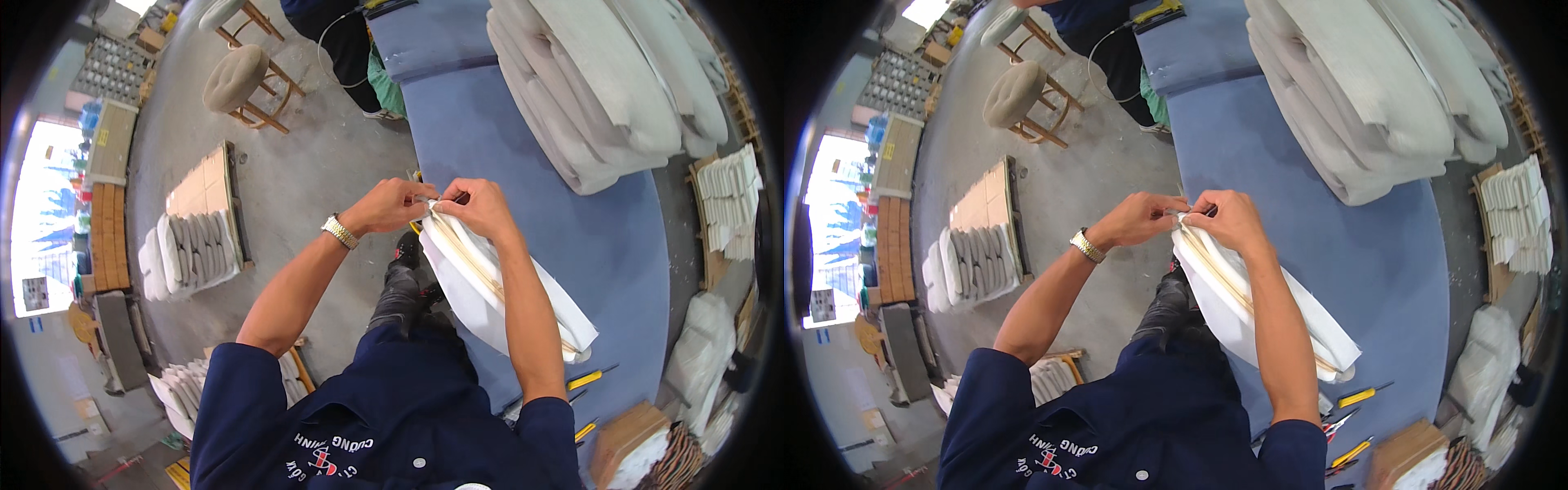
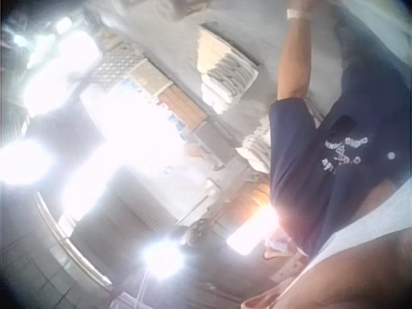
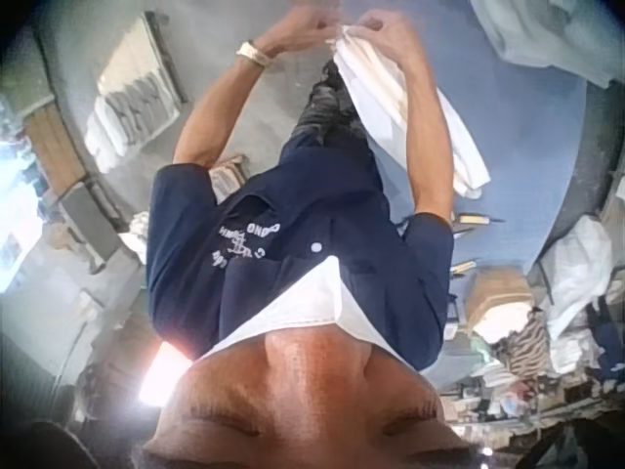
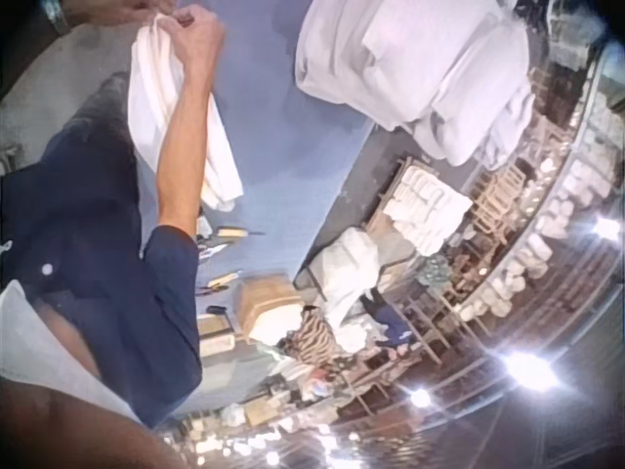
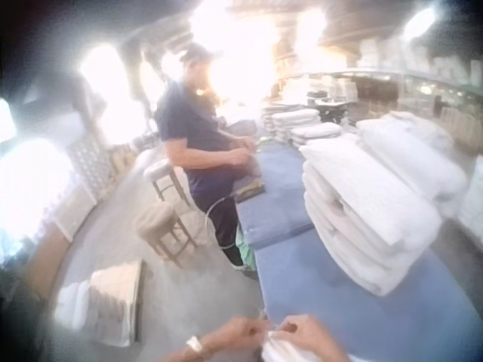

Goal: The person assembles a cushion by folding white fabric over a cushion core, using a staple gun to secure the fabric, and trimming excess material with scissors. The person repeats this process on multiple cushions, handling each one individually.

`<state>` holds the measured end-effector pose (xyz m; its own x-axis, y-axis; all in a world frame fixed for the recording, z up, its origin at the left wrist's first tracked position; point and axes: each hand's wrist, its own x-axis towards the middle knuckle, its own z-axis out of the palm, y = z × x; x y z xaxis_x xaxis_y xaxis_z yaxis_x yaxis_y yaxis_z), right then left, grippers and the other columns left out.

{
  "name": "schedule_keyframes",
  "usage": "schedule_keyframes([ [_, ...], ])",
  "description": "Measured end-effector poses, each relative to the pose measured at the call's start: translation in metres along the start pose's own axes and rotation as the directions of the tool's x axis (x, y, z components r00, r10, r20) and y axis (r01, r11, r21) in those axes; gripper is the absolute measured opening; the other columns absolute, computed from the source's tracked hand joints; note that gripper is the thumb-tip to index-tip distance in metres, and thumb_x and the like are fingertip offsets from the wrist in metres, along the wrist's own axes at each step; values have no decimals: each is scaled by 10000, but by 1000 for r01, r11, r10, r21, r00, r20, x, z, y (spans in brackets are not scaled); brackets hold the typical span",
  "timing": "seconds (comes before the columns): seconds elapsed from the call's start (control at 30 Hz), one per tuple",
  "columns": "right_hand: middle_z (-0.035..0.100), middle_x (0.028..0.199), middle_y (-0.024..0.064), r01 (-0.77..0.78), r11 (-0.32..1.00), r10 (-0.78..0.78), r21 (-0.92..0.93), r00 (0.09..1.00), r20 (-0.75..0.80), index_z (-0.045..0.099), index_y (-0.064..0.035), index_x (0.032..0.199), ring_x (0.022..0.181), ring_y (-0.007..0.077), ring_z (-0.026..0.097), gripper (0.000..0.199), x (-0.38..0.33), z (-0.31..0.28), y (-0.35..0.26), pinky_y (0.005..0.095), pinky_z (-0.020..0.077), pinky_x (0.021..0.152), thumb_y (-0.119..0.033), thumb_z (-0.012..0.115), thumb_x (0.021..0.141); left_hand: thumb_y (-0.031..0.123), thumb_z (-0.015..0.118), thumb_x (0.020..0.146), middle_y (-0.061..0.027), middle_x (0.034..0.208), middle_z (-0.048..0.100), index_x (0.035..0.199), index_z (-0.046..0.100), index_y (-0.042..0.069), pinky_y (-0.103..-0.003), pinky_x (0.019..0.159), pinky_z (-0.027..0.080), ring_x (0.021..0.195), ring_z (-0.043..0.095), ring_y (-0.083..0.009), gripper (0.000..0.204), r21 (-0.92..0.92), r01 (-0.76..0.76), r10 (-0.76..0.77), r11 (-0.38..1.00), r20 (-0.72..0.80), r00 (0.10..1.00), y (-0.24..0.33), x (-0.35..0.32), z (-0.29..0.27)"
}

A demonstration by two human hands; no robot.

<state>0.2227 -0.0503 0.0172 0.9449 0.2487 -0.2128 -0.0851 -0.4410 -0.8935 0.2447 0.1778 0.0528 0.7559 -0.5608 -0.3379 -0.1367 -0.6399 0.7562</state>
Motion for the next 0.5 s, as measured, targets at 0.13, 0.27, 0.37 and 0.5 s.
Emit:
schedule_keyframes([
  [0.13, 772, 827, 74, 98, 995, -98, -17, 995, -1, 784, -47, 939, 740, 177, 702, 199, -15, 5, -5, 320, 546, 726, -204, 829, 825, 289, 772, 899, -144, 983, 775, 1270, 742, 69, -316, 657, 492, 644, 539, -135, 432, 57, -29, 33, 998, -77, 996, -10, -6, 12],
  [0.27, 781, 932, 127, 130, 991, -131, -40, 991, -10, 771, -56, 1016, 837, 265, 732, 261, -28, 1, -4, 366, 559, 791, -245, 824, 843, 334, 801, 834, -159, 989, 770, 1175, 777, 62, -407, 793, 558, 850, 720, -304, 437, 141, 43, -45, 989, 10, 999, 22, -7, 5],
  [0.37, 780, 1029, 155, 177, 978, -179, -108, 984, -9, 748, -71, 1105, 929, 328, 744, 315, -39, 2, -5, 415, 567, 837, -266, 813, 866, 336, 809, 820, -166, 980, 771, 1149, 781, 60, -418, 805, 558, 873, 728, -331, 431, 127, 20, -18, 992, -13, 1000, 17, -9, 7],
  [0.5, 770, 1076, 171, 220, 954, -228, -204, 974, -16, 704, -88, 1171, 966, 387, 734, 364, -45, 8, -1, 486, 561, 834, -298, 783, 883, 329, 802, 795, -179, 938, 768, 1082, 788, 49, -427, 802, 561, 859, 735, -350, 400, 219, 28, -24, 975, -22, 999, 24, -8, 9],
])
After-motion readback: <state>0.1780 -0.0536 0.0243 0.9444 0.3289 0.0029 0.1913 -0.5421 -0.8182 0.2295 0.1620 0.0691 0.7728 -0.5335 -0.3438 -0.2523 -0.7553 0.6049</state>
